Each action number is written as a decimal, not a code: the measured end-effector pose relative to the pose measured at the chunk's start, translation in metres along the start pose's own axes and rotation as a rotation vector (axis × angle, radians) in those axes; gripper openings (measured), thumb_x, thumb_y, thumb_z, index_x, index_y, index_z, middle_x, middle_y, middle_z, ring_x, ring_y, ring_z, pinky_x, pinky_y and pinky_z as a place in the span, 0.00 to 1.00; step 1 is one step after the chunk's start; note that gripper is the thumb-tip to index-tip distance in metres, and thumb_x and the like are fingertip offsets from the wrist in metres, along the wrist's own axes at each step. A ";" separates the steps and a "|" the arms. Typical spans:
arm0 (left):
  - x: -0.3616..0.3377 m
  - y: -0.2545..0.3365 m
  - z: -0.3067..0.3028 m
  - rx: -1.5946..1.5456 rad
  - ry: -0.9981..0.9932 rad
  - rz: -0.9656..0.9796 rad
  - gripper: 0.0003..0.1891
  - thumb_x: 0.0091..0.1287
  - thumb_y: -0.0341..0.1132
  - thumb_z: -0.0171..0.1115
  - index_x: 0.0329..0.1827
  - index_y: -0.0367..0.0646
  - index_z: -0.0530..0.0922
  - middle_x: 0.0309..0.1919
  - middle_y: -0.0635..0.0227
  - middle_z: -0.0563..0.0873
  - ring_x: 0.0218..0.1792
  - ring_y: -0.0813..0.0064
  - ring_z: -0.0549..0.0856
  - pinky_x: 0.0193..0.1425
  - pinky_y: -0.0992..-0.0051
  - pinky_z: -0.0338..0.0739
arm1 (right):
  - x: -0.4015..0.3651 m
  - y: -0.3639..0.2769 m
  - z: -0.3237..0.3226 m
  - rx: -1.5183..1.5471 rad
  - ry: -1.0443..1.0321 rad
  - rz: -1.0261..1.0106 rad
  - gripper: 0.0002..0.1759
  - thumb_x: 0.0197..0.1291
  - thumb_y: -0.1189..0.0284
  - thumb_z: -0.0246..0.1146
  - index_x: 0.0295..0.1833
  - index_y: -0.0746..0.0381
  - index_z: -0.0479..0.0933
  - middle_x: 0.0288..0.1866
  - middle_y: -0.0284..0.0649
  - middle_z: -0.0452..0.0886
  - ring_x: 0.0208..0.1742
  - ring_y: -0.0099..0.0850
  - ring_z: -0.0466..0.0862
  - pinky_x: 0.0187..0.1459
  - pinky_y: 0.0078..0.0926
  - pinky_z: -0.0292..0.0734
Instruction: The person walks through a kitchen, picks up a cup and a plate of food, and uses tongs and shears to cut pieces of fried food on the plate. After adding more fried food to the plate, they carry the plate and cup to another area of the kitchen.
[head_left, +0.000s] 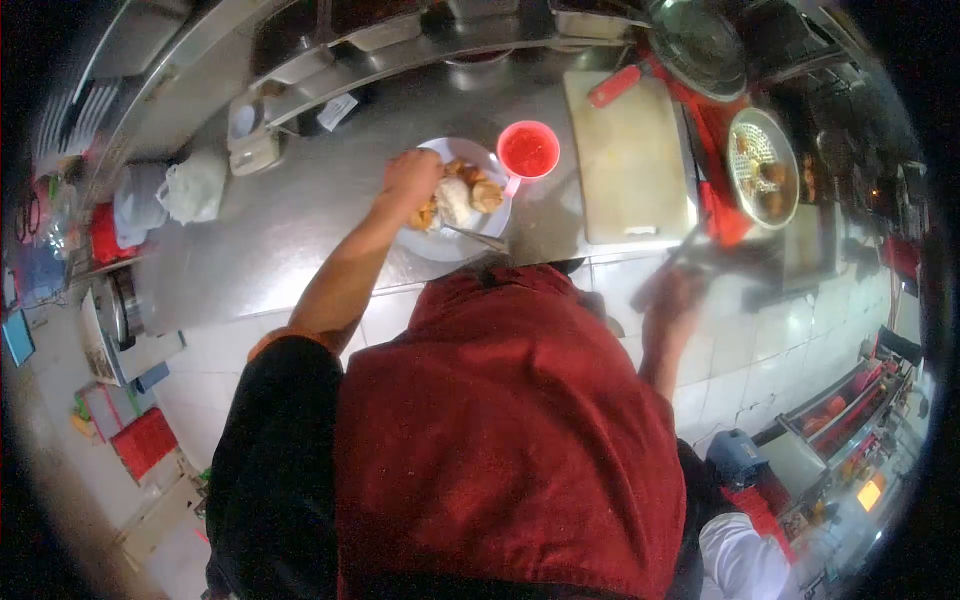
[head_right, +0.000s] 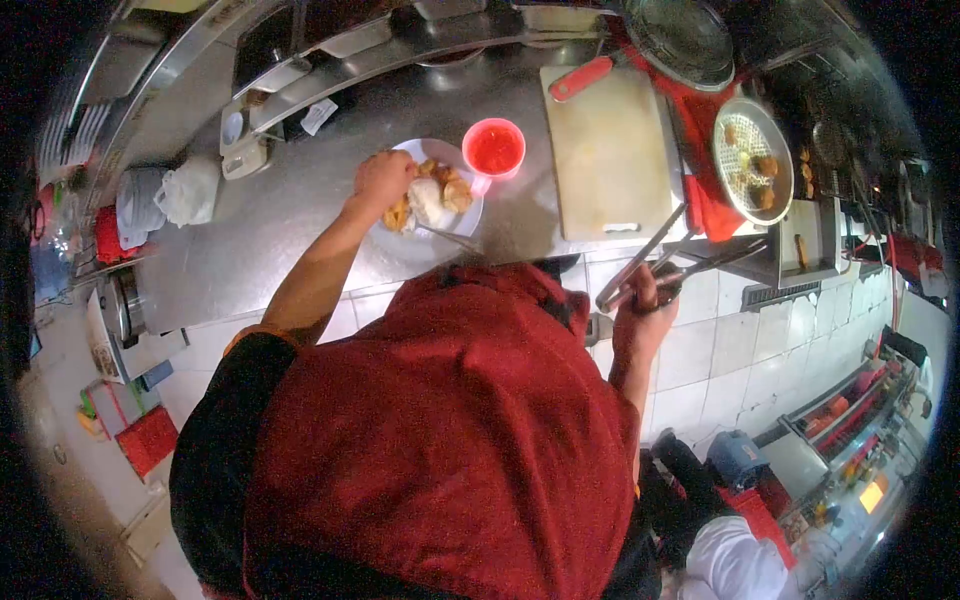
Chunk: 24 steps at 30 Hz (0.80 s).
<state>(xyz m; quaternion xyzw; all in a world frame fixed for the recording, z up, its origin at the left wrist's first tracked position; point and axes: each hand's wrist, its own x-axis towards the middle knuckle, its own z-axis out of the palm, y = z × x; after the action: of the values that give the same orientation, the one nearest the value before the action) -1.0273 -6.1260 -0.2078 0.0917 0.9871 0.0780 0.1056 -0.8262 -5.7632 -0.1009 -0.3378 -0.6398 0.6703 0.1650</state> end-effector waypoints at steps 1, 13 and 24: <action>-0.001 0.003 -0.003 0.003 0.017 0.000 0.10 0.63 0.41 0.59 0.36 0.48 0.85 0.36 0.56 0.87 0.40 0.53 0.87 0.45 0.55 0.80 | 0.000 -0.007 0.002 -0.042 0.009 -0.032 0.11 0.61 0.71 0.66 0.40 0.64 0.71 0.32 0.32 0.75 0.33 0.21 0.74 0.34 0.20 0.68; 0.003 0.007 -0.008 0.005 -0.043 -0.003 0.11 0.62 0.43 0.61 0.36 0.48 0.86 0.34 0.56 0.87 0.38 0.52 0.87 0.44 0.54 0.80 | 0.023 0.002 -0.020 0.136 0.005 0.058 0.16 0.60 0.73 0.68 0.47 0.68 0.71 0.35 0.38 0.78 0.35 0.25 0.77 0.36 0.23 0.71; 0.017 0.018 -0.073 -0.009 0.184 0.096 0.12 0.62 0.40 0.62 0.41 0.44 0.85 0.36 0.56 0.88 0.38 0.57 0.87 0.42 0.62 0.81 | 0.033 -0.031 -0.045 -0.005 0.019 0.074 0.12 0.59 0.66 0.67 0.38 0.62 0.73 0.28 0.33 0.78 0.30 0.22 0.76 0.33 0.20 0.69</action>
<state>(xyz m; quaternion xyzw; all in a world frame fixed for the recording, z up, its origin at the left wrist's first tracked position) -1.0571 -6.1152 -0.1377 0.1309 0.9867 0.0954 0.0110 -0.8261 -5.7042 -0.0765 -0.3679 -0.6270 0.6711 0.1452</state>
